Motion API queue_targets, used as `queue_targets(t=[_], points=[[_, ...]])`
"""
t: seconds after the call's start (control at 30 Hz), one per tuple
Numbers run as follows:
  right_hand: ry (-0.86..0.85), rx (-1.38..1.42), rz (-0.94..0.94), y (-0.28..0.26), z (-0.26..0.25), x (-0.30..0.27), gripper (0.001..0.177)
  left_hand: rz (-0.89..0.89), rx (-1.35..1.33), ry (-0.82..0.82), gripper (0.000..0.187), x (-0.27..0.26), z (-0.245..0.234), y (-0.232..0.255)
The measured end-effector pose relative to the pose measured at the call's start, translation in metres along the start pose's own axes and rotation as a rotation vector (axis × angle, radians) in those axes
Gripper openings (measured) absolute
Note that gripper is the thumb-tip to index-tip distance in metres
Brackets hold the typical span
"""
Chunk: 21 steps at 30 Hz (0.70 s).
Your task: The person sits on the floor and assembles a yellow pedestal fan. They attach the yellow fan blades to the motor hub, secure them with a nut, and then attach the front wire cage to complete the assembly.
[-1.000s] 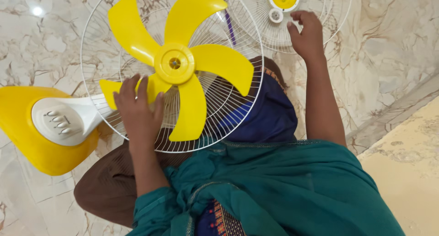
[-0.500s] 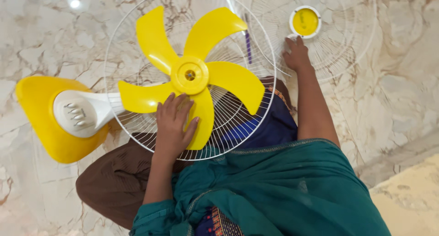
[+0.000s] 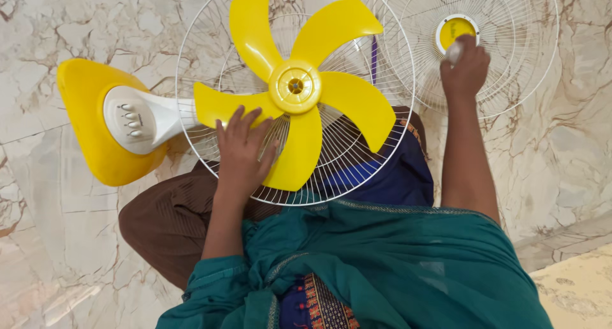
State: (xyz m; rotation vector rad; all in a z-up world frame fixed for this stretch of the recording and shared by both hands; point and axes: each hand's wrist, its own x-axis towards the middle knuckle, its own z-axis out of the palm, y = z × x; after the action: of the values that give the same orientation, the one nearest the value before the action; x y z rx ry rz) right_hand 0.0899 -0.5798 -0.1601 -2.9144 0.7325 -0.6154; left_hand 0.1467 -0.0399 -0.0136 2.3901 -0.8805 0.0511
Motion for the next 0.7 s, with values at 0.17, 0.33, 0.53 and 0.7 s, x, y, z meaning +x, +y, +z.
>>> queue_targets(t=[0.17,0.33,0.53,0.7], points=[[0.113,0.327,-0.264,-0.082,-0.081,0.032,0.056,-0.065,0.137,0.085,0.043,-0.008,-0.014,-0.029],[-0.248,0.697,-0.349,-0.206,-0.157,0.033,0.060,-0.105,0.120,0.142,0.038,-0.014,-0.005,-0.054],[-0.461,0.657,-0.611,-0.298,-0.165,0.002,0.065,-0.054,0.068,0.146,0.038,-0.018,0.010,-0.059],[-0.505,0.506,-0.527,-0.327,-0.139,-0.012,0.062,-0.053,0.037,0.152,0.037,-0.017,0.012,-0.061]])
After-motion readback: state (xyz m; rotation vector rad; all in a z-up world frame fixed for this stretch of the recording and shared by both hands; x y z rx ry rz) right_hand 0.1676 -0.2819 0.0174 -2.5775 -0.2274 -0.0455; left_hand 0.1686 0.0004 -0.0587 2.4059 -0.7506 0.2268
